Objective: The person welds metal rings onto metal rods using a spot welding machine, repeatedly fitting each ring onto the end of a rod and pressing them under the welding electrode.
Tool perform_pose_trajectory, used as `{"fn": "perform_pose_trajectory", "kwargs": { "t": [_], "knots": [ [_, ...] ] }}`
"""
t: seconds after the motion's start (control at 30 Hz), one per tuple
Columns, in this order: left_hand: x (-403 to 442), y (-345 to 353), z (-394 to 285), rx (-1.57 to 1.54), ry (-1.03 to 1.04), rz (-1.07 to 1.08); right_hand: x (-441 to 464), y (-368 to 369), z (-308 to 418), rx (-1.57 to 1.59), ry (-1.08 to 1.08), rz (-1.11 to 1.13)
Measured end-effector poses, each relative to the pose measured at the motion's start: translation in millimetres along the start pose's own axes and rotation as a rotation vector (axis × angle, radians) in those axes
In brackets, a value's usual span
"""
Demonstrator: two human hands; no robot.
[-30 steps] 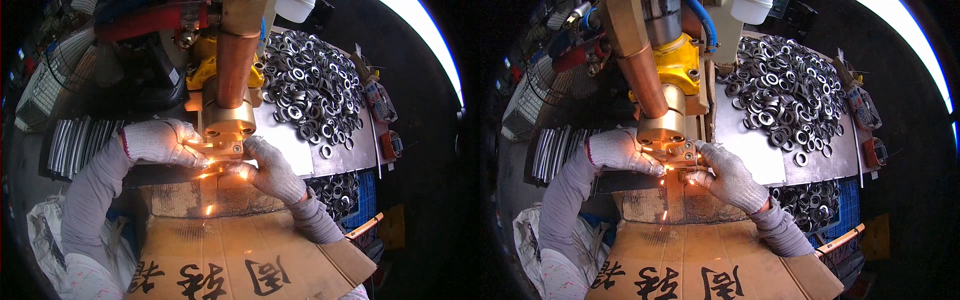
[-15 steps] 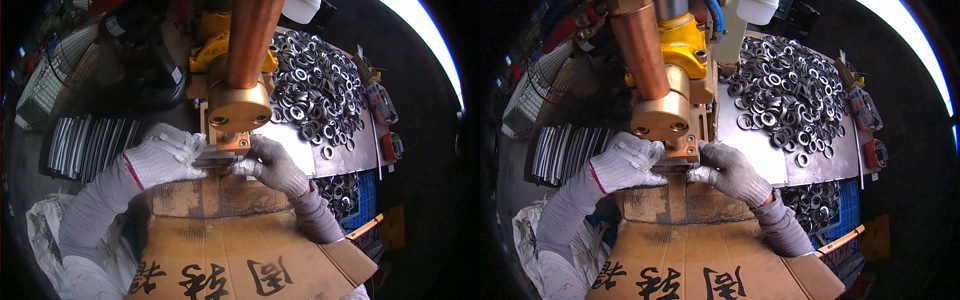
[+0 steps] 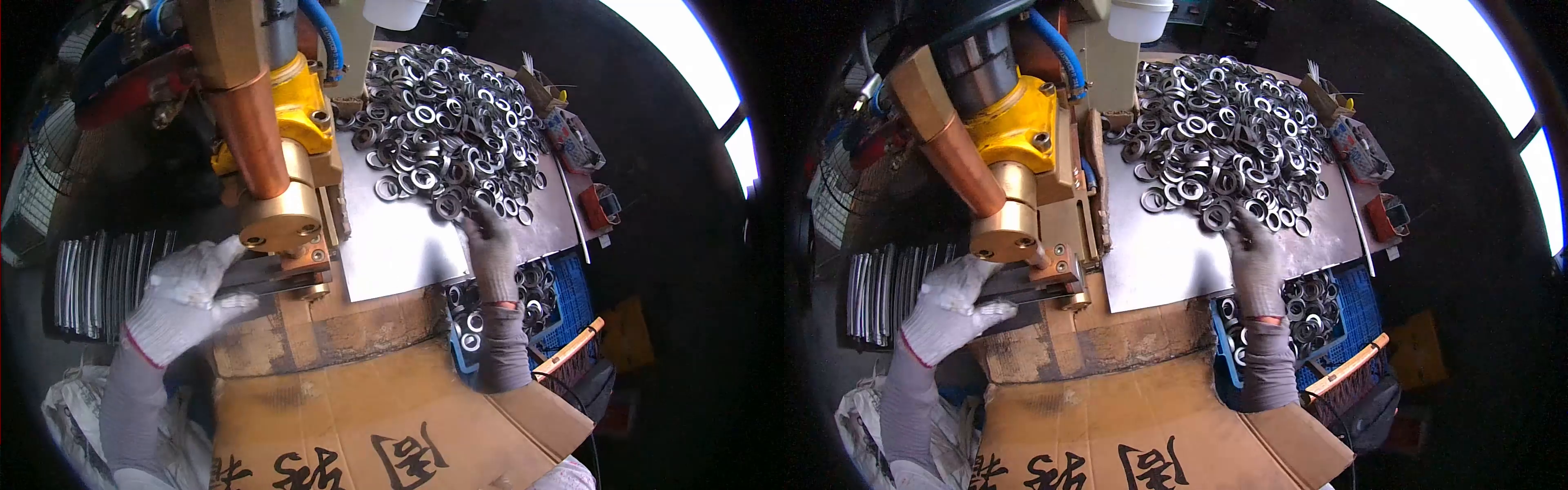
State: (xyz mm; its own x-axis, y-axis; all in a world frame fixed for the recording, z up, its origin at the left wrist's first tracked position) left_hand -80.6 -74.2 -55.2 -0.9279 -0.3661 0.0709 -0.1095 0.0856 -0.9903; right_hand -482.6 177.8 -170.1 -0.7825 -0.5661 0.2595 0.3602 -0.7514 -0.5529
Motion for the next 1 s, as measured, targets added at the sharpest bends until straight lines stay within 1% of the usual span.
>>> {"fn": "perform_pose_trajectory", "kwargs": {
  "t": [0.03,0.07,0.13,0.17,0.23,0.27,0.3,0.37,0.43,0.47,0.5,0.57,0.63,0.7,0.73,0.77,0.83,0.87,0.93,0.97,1.0],
  "knots": [
    [-0.7,1.8,0.3,-0.003,0.005,-0.002,-4.5,-21.0,-5.5,-0.220,0.088,-0.079],
    [-3.5,2.6,2.5,-0.024,0.003,-0.035,-5.9,-29.0,-14.3,-0.222,0.092,-0.082],
    [-4.2,1.8,2.8,-0.042,0.003,-0.064,-8.9,-33.7,-29.2,-0.498,0.141,-0.043],
    [-3.2,0.4,1.3,-0.034,0.023,-0.069,-10.3,-35.9,-33.7,-0.497,0.143,-0.044],
    [-2.0,-0.5,2.4,-0.022,0.034,-0.077,-7.7,-32.7,-35.2,-0.305,0.164,0.037],
    [-2.9,1.9,5.0,-0.046,0.051,-0.074,-8.5,-25.4,-34.4,-0.173,0.122,0.067],
    [-3.1,2.6,7.0,-0.068,0.066,-0.075,-14.9,-14.3,-16.4,-0.035,0.089,0.092],
    [-3.1,-2.6,1.7,-0.072,0.067,-0.056,-31.1,22.3,-12.8,0.289,0.072,0.259],
    [-2.5,-5.0,0.4,-0.035,0.079,-0.080,-45.1,42.9,23.6,0.166,0.021,0.398],
    [-1.8,-4.3,1.6,-0.078,0.069,-0.059,-46.5,47.8,43.8,0.284,0.030,0.497],
    [-2.9,-4.9,0.6,-0.075,0.064,-0.055,-44.7,44.9,53.5,0.289,0.030,0.501],
    [-5.7,-3.6,-1.3,-0.087,-0.036,0.034,-40.5,42.8,57.3,0.457,0.265,0.532],
    [-7.2,0.6,-3.9,-0.064,-0.032,0.016,-32.2,38.0,51.5,0.405,0.225,0.514],
    [-6.5,7.1,-11.6,-0.039,-0.021,-0.008,-25.7,35.8,57.6,0.043,0.012,0.487],
    [-6.8,10.3,-20.5,-0.008,0.025,-0.057,-23.6,39.4,54.3,-0.063,-0.104,0.508],
    [-8.6,12.4,-29.6,0.023,0.069,-0.104,-22.2,39.4,53.6,-0.061,-0.107,0.511],
    [-17.1,19.5,-41.1,-0.037,0.050,-0.061,-19.5,45.5,60.2,-0.219,-0.198,0.596],
    [-29.2,24.2,-42.5,-0.050,0.041,-0.074,-17.1,46.4,61.3,-0.268,-0.182,0.603],
    [-60.3,26.3,-41.7,-0.069,-0.015,-0.068,-19.4,44.2,68.7,-0.232,-0.159,0.596],
    [-84.0,29.9,-33.9,-0.060,-0.061,-0.115,-18.5,46.3,69.6,-0.235,-0.147,0.608],
    [-116.3,32.9,-20.1,-0.067,-0.176,-0.150,-18.4,46.8,71.9,-0.190,-0.109,0.635]
  ]
}}
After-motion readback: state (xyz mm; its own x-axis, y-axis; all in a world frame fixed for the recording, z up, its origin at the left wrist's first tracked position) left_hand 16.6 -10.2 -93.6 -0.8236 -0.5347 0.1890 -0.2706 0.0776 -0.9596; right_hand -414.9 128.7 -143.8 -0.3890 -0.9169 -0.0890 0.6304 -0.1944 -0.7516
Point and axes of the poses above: each hand's wrist, its own x-axis towards the middle knuckle, its own y-axis out of the palm, z = x × y, the point moved 3 cm from there along x, towards the middle knuckle, and after that the axes turned 2 degrees about z, right-handed, at the moved point
